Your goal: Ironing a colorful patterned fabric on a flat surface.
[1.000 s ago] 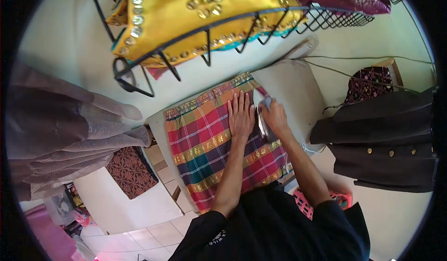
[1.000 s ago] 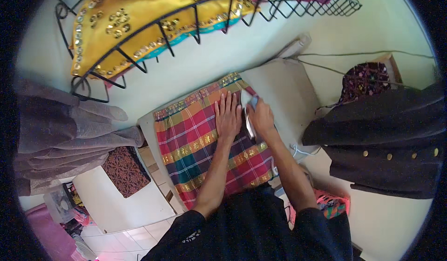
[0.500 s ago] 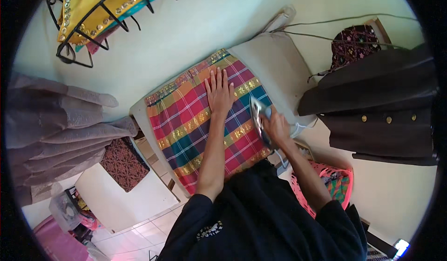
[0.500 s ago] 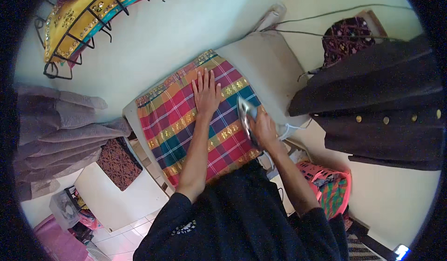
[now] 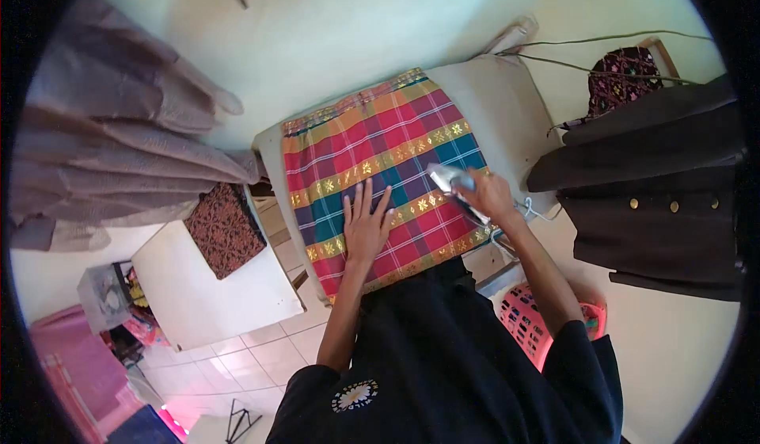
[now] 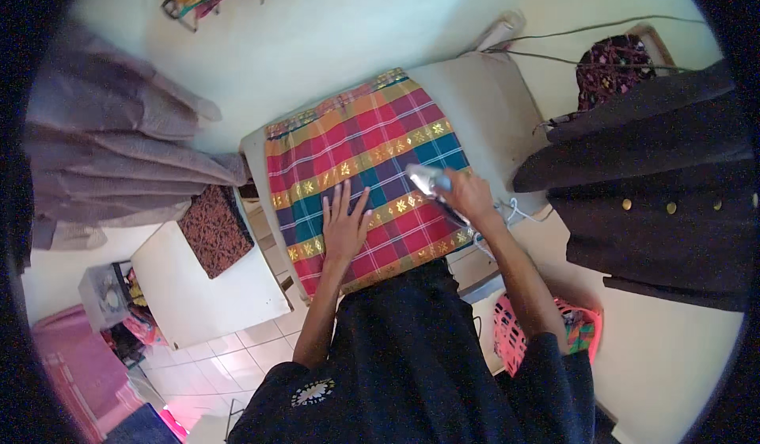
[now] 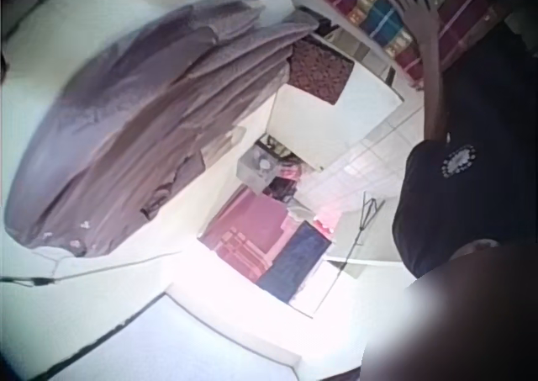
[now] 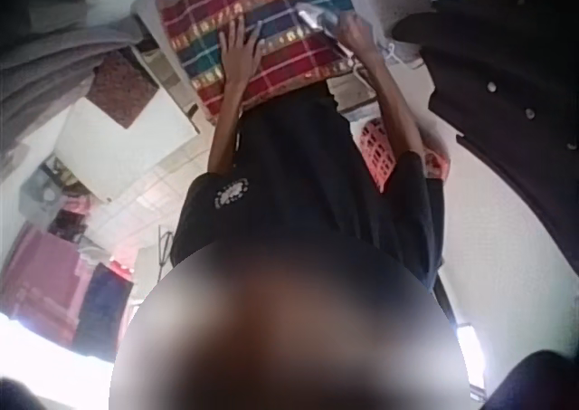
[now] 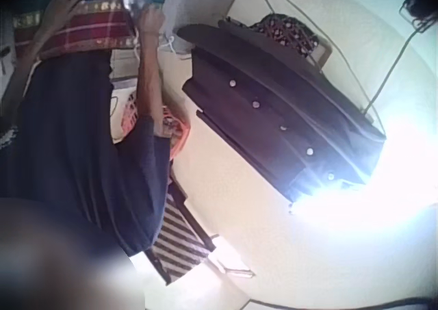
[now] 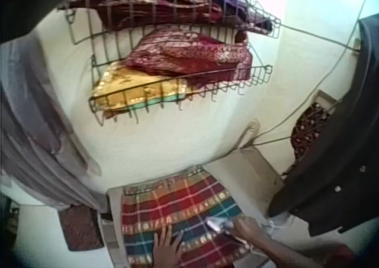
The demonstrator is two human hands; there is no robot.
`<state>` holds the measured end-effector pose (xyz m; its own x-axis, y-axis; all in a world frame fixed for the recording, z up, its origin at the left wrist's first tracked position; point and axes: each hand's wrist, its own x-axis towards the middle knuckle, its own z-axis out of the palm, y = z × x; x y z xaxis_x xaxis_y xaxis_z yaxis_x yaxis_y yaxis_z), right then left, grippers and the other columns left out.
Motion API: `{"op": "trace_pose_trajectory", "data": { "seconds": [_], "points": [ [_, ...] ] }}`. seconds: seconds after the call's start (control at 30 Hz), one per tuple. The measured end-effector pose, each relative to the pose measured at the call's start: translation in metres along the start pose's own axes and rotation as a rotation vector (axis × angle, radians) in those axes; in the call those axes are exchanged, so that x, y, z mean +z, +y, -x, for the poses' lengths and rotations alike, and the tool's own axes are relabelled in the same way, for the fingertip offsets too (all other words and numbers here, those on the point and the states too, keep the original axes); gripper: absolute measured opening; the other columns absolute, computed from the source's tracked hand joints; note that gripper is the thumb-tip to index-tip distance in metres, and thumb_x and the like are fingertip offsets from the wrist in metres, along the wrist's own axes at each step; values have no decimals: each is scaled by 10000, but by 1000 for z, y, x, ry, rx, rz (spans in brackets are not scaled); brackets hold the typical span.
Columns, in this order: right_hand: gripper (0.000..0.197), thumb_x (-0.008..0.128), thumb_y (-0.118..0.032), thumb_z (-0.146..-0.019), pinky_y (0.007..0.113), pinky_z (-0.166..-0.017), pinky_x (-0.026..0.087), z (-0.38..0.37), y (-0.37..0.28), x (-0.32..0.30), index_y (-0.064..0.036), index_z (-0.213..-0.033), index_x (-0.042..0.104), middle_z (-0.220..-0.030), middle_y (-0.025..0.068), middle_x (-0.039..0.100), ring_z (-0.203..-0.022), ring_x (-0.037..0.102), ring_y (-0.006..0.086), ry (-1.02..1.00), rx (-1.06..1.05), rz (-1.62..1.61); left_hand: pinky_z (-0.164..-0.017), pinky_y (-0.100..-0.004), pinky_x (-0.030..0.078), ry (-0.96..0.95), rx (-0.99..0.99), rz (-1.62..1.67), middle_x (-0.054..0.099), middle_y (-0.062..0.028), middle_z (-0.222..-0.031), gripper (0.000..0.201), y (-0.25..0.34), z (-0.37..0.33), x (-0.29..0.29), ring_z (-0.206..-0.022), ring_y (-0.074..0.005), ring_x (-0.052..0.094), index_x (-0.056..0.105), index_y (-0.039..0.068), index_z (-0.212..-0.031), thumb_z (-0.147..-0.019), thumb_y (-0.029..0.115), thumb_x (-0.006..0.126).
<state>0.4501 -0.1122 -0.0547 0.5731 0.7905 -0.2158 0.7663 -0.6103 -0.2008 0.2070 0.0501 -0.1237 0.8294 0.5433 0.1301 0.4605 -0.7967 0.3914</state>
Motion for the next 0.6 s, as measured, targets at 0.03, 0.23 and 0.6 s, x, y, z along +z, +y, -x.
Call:
{"op": "trace_pose_trajectory", "data": {
  "seconds": [0.03, 0.23, 0.6],
  "points": [
    [414, 673, -470, -837, 501, -682, 532, -13, -3, 6, -125, -1064, 638, -830, 174, 690, -782, 664, 413, 134, 87, -23, -1174, -488, 171, 30, -45, 28, 303, -120, -1556, 462, -4, 8, -6, -1442, -321, 260, 500, 239, -1417, -969, 349, 518],
    [510, 646, -544, -804, 480, -673, 549, -32, -32, -1, -133, -1105, 673, -783, 198, 686, -733, 675, 393, -136, -390, 108, -1124, -468, 285, 177, -234, 22, 409, -118, -1473, 427, -39, 28, -22, -1368, -330, 359, 569, 187, -1338, -928, 305, 584],
    [544, 647, -593, -765, 491, -749, 548, -72, -67, 1, -150, -1077, 693, -803, 194, 693, -754, 682, 382, -79, -547, 167, -996, -463, 387, 351, -356, 163, 456, -147, -1271, 312, -88, 5, -30, -1189, -341, 465, 598, 71, -1147, -867, 184, 673]
  ]
}}
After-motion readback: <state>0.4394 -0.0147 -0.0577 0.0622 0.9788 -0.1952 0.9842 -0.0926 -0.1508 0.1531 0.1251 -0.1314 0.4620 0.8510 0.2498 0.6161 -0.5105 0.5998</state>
